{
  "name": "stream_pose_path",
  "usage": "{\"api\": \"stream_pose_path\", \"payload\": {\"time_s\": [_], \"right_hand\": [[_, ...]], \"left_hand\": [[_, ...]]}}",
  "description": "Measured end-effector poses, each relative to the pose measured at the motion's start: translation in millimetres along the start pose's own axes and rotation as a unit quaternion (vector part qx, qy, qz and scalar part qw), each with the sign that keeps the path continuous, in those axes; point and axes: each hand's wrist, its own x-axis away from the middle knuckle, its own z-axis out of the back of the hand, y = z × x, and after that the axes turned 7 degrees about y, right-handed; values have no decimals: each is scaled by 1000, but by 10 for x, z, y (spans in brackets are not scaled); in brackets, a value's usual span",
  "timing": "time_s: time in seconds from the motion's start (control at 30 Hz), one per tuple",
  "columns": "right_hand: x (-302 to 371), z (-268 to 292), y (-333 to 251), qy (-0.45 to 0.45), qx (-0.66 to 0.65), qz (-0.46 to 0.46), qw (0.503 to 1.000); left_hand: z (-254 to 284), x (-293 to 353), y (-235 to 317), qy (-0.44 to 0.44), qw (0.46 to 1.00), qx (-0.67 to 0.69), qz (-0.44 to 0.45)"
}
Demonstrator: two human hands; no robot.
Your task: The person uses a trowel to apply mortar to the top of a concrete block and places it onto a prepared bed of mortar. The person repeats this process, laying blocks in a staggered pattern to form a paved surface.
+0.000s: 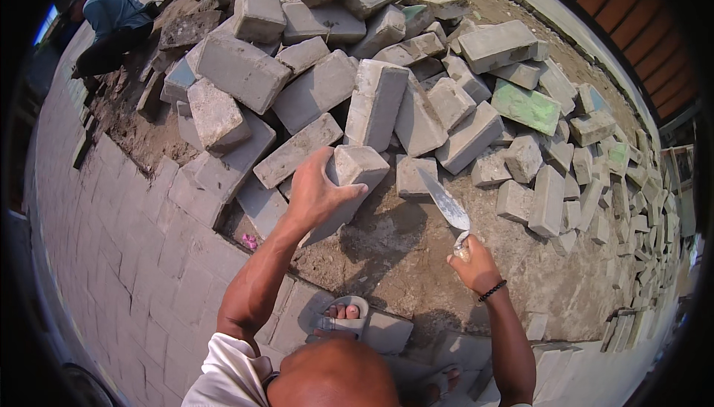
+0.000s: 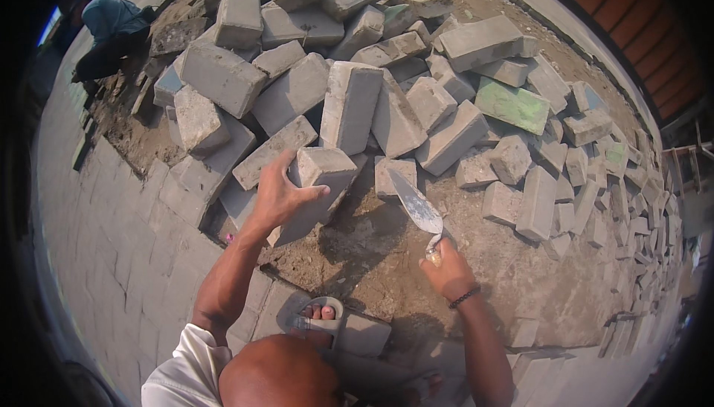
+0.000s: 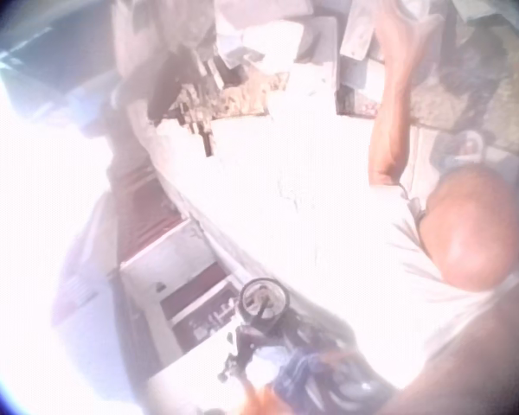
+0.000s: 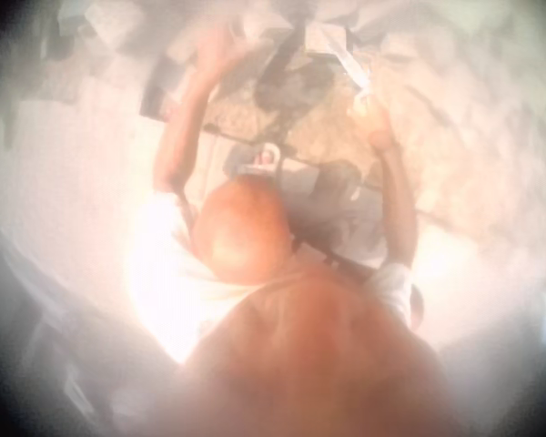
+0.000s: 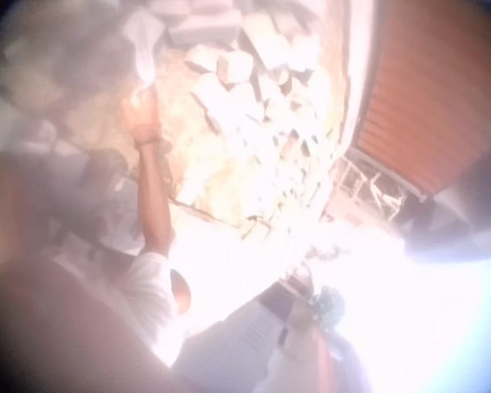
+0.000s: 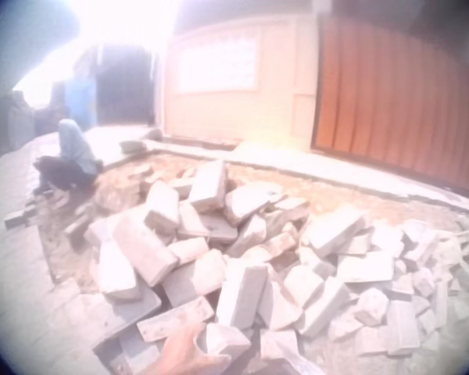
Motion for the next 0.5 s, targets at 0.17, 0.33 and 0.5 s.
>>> {"api": "stream_pose_path", "payload": {"time_s": [0.17, 0.33, 0.5], "right_hand": [[6, -173, 158, -44, -111, -100, 988], [94, -453, -138, -12, -210, -133, 968], [350, -680, -261, 6, -147, -17, 989]], "left_hand": [[-483, -289, 91, -137, 950, -258, -113], [-984, -6, -248, -126, 911, -335, -205], [-512, 530, -400, 0, 886, -415, -205]]}}
